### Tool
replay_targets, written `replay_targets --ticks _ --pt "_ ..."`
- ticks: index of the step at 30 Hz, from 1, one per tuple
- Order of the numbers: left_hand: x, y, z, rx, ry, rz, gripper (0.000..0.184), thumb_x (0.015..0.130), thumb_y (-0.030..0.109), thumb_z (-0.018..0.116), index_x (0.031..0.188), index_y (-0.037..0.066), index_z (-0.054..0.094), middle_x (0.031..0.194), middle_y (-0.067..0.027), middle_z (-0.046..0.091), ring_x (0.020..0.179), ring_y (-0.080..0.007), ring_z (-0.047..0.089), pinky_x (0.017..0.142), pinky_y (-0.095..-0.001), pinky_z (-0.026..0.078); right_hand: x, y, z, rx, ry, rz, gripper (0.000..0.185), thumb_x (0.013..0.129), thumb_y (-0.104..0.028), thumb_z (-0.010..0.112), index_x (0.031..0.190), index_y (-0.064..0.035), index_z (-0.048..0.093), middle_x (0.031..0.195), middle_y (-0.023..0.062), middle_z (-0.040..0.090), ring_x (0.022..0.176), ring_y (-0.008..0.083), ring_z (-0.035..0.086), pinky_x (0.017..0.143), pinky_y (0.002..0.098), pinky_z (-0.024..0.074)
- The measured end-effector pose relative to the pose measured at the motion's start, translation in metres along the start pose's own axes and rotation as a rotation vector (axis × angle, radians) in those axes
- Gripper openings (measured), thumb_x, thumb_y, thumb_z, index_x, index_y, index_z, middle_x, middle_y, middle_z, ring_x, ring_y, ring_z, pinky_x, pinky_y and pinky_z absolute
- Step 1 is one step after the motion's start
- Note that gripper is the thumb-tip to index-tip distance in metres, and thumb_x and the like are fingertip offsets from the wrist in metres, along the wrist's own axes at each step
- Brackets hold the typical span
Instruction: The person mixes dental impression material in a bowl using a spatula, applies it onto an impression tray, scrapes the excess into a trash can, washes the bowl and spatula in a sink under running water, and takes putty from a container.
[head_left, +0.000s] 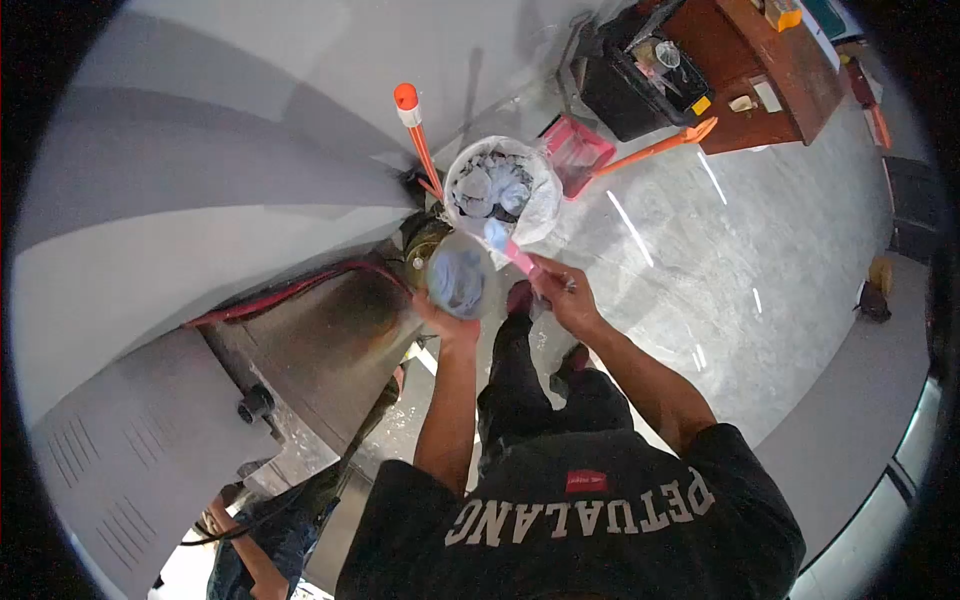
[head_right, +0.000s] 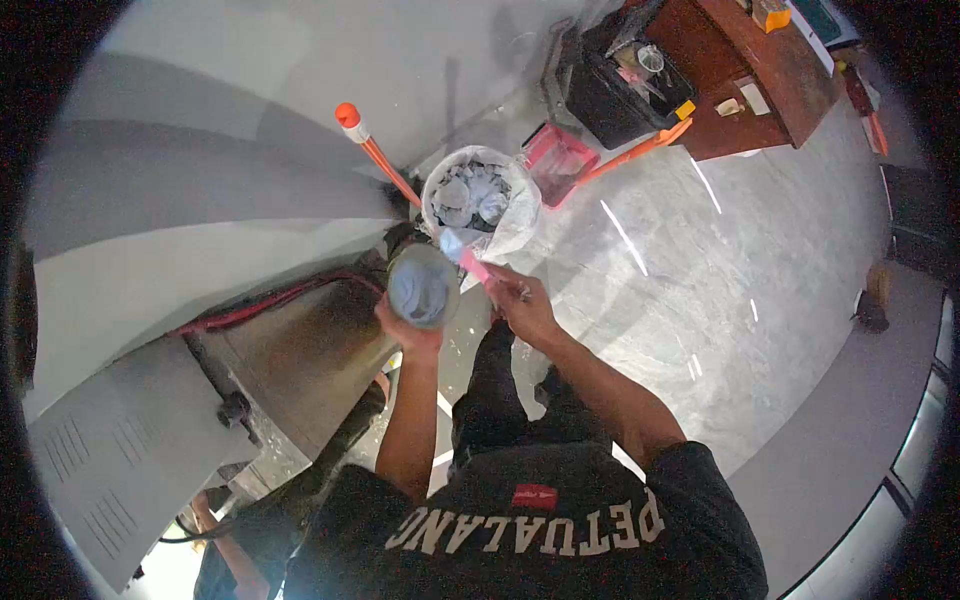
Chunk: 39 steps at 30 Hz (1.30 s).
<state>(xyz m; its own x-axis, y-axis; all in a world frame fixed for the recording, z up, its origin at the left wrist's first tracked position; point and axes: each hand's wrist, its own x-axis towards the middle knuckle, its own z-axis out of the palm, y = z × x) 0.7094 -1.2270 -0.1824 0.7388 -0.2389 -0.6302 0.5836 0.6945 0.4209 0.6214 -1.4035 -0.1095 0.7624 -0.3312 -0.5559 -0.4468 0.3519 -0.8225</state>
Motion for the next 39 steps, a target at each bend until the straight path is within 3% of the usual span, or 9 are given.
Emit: replay_targets --ticks 3,7,13,18,21,23,27,35,39 --pt "-0.014 0.019 -0.009 0.053 0.024 -0.009 0.074 0.082 0.058 0.048 0.139 0.011 0.050 0.137 -0.0110 0.053 0.127 -0.0358 0.049 0.105 -0.0571 0.039 0.077 0.048 -0.008 -0.518 0.282 -0.788 0.035 0.097 -0.014 0.059 0.131 -0.0080 0.061 0.075 0.0067 0.061 0.060 0.0181 0.056 0.055 0.0306 0.0448" --pt "-0.035 0.030 -0.042 0.096 0.010 -0.050 0.075 0.081 0.061 0.049 0.139 0.012 0.050 0.138 -0.0116 0.052 0.128 -0.0357 0.048 0.105 -0.0578 0.039 0.170 0.092 -0.020 -1.257 0.251 -0.342 0.045 0.089 -0.007 0.053 0.134 -0.0154 0.057 0.088 0.0175 0.063 0.072 0.0397 0.063 0.064 0.0448 0.0528" --pt "-0.030 0.030 -0.049 0.056 -0.041 -0.119 0.073 0.083 0.060 0.047 0.139 0.013 0.051 0.139 -0.0117 0.052 0.128 -0.0358 0.048 0.105 -0.0574 0.039 0.161 0.087 -0.032 -1.010 0.333 -0.590 0.038 0.089 -0.009 0.058 0.127 -0.0108 0.062 0.083 0.0178 0.066 0.072 0.0381 0.065 0.063 0.0453 0.0518" --pt "-0.027 0.005 -0.010 0.114 -0.031 -0.249 0.072 0.084 0.060 0.045 0.138 0.013 0.051 0.138 -0.0114 0.052 0.127 -0.0360 0.049 0.104 -0.0588 0.039 0.043 0.024 -0.046 -0.547 0.162 -0.324 0.032 0.093 -0.018 0.058 0.118 0.0005 0.066 0.078 0.0074 0.068 0.070 0.0138 0.061 0.067 0.0352 0.0518" --pt "-0.043 -0.020 0.021 0.155 -0.321 -0.336 0.069 0.083 0.056 0.046 0.133 0.009 0.054 0.131 -0.0118 0.058 0.119 -0.0344 0.055 0.099 -0.0546 0.046 -0.049 0.011 -0.053 -0.628 0.020 -0.541 0.034 0.086 -0.021 0.057 0.111 -0.0011 0.068 0.100 0.0186 0.072 0.080 0.0241 0.070 0.074 0.0389 0.0547" --pt "-0.046 -0.046 0.018 0.157 -0.710 -0.609 0.070 0.083 0.057 0.048 0.131 0.008 0.055 0.128 -0.0117 0.060 0.115 -0.0333 0.057 0.095 -0.0498 0.049 -0.116 0.007 -0.053 -0.695 0.125 -0.461 0.033 0.085 -0.024 0.061 0.109 -0.0030 0.068 0.092 0.0194 0.070 0.078 0.0370 0.069 0.073 0.0458 0.0541" --pt "-0.159 -0.104 0.064 0.368 -0.614 -0.861 0.066 0.084 0.056 0.047 0.126 0.008 0.058 0.120 -0.0103 0.062 0.108 -0.0309 0.060 0.090 -0.0467 0.050 -0.253 0.025 -0.057 -0.737 0.369 -0.149 0.057 0.087 -0.023 0.057 0.135 -0.0045 0.031 0.083 0.0295 0.065 0.082 0.0496 0.064 0.074 0.0574 0.0489" --pt "-0.410 -0.225 -0.017 0.810 -0.985 -1.451 0.066 0.087 0.055 0.037 0.128 0.009 0.058 0.123 -0.0142 0.061 0.113 -0.0334 0.058 0.095 -0.0491 0.049 -0.570 0.154 -0.021 -0.143 1.190 -0.266 0.055 0.091 -0.033 0.066 0.129 -0.0008 0.042 0.093 0.0246 0.067 0.085 0.0379 0.068 0.076 0.0448 0.0522" --pt "-0.547 -0.244 -0.119 0.924 -1.051 -1.708 0.066 0.087 0.057 0.042 0.136 0.014 0.054 0.133 -0.0117 0.056 0.123 -0.0331 0.052 0.104 -0.0508 0.043 -0.663 0.262 0.050 0.121 1.911 -0.412 0.052 0.084 -0.032 0.078 0.121 -0.0046 0.056 0.080 0.0142 0.071 0.074 0.0241 0.070 0.067 0.0382 0.0538"
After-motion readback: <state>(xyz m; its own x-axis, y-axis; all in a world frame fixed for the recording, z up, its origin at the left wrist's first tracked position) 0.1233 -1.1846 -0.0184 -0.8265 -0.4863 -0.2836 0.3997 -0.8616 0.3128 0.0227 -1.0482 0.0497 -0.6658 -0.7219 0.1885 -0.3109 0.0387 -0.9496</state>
